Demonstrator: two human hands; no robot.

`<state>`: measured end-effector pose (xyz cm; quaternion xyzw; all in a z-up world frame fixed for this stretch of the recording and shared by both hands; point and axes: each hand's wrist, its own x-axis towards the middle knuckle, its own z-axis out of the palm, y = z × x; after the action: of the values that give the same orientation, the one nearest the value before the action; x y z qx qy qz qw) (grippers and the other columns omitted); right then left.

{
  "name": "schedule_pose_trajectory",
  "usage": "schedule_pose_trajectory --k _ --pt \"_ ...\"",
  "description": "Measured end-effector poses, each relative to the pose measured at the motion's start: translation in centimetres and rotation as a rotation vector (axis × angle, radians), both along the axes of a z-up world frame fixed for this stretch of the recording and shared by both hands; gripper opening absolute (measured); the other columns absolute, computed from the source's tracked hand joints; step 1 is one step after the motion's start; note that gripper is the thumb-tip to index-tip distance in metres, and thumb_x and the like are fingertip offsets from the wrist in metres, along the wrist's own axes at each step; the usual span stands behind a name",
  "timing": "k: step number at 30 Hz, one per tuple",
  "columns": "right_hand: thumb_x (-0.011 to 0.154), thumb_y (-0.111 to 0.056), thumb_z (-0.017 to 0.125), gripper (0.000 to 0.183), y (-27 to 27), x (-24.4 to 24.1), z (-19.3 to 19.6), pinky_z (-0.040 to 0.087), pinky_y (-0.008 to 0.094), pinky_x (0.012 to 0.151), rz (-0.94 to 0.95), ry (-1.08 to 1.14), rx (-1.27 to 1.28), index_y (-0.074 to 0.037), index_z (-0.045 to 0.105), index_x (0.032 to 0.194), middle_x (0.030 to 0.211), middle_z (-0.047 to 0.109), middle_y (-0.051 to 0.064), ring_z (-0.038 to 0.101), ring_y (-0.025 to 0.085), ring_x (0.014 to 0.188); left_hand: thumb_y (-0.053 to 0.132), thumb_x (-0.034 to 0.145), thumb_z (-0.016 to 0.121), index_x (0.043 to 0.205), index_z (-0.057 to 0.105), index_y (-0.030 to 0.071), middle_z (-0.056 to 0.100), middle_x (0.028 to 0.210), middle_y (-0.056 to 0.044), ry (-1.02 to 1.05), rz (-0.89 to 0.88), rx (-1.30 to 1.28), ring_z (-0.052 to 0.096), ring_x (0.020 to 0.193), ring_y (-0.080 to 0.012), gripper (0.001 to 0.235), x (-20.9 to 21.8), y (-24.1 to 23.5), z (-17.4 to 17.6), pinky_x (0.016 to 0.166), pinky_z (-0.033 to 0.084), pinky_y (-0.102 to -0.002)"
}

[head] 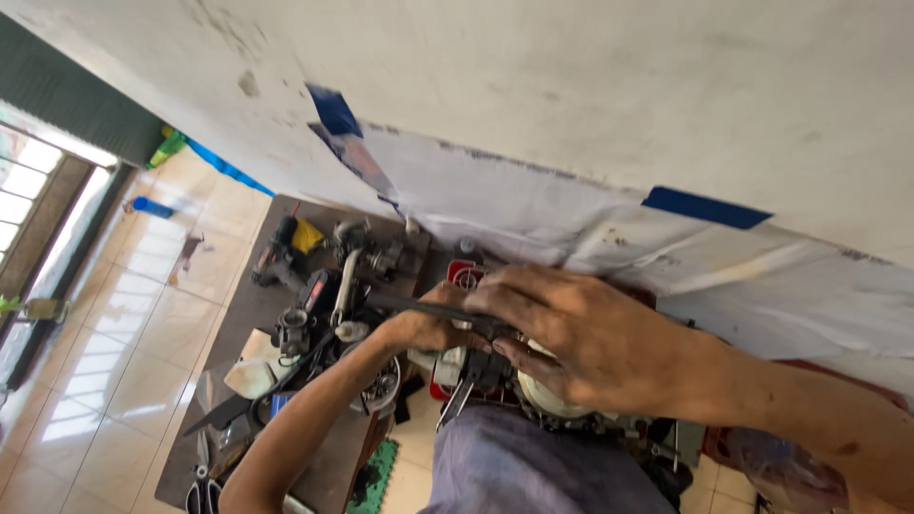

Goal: The person works on a motorcycle engine placed on a workbench. They use a long metal rod to drive or press a component into the engine case, reposition the engine, pick a small part from a parts container, and use a screwdriver-like tool to work around the bearing and seal area of the engine housing.

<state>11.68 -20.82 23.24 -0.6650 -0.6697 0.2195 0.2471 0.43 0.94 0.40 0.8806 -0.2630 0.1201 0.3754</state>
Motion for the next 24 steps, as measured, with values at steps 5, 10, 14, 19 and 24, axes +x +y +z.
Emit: schedule_pose_trajectory --k 5,10,14,19,24 --pt "0.093 -0.014 0.066 0.037 -0.1 0.2 -0.4 0.046 0.050 0.108 0.082 -0.037 0.039 -0.005 0.065 0.130 0.124 0.065 0.015 0.061 0.032 0.121 0.012 0.075 0.089 0.095 0.073 0.004 0.077 0.092 -0.007 0.363 -0.089 -0.450 0.075 0.082 -0.0200 0.027 0.3 -0.7 2.3 0.075 0.059 -0.034" --pt "0.086 -0.014 0.070 0.033 -0.7 0.3 -1.0 0.025 0.063 0.124 0.179 -0.097 0.115 -0.013 0.073 0.119 0.128 0.065 0.011 0.054 0.032 0.135 0.007 0.066 0.089 0.086 0.070 0.003 0.075 0.086 -0.007 0.372 -0.047 -0.401 0.075 0.080 -0.0195 0.028 0.0 -1.3 1.5 0.074 0.059 -0.033" --pt "0.078 -0.011 0.073 0.038 -0.5 0.4 -0.7 0.034 0.056 0.116 0.170 -0.109 0.071 -0.011 0.073 0.116 0.133 0.062 0.016 0.049 0.036 0.136 0.008 0.068 0.090 0.084 0.071 0.004 0.075 0.083 -0.005 0.402 -0.058 -0.412 0.075 0.077 -0.0178 0.025 0.1 -1.3 1.6 0.071 0.059 -0.032" --pt "0.080 -0.007 0.073 0.037 -0.7 0.7 -0.5 0.044 0.052 0.110 0.142 -0.078 0.054 -0.012 0.073 0.116 0.135 0.062 0.016 0.050 0.037 0.136 0.009 0.073 0.089 0.089 0.071 0.003 0.075 0.091 -0.005 0.390 -0.097 -0.459 0.076 0.084 -0.0176 0.025 0.2 -1.3 2.5 0.075 0.062 -0.032" --pt "0.082 -0.004 0.070 0.037 -0.7 1.0 -0.1 0.050 0.049 0.109 0.117 -0.172 0.222 -0.011 0.072 0.118 0.128 0.066 0.013 0.057 0.035 0.131 0.015 0.075 0.092 0.093 0.076 0.003 0.077 0.091 -0.006 0.474 0.012 -0.470 0.076 0.085 -0.0174 0.027 -0.1 -1.3 5.0 0.072 0.064 -0.033"
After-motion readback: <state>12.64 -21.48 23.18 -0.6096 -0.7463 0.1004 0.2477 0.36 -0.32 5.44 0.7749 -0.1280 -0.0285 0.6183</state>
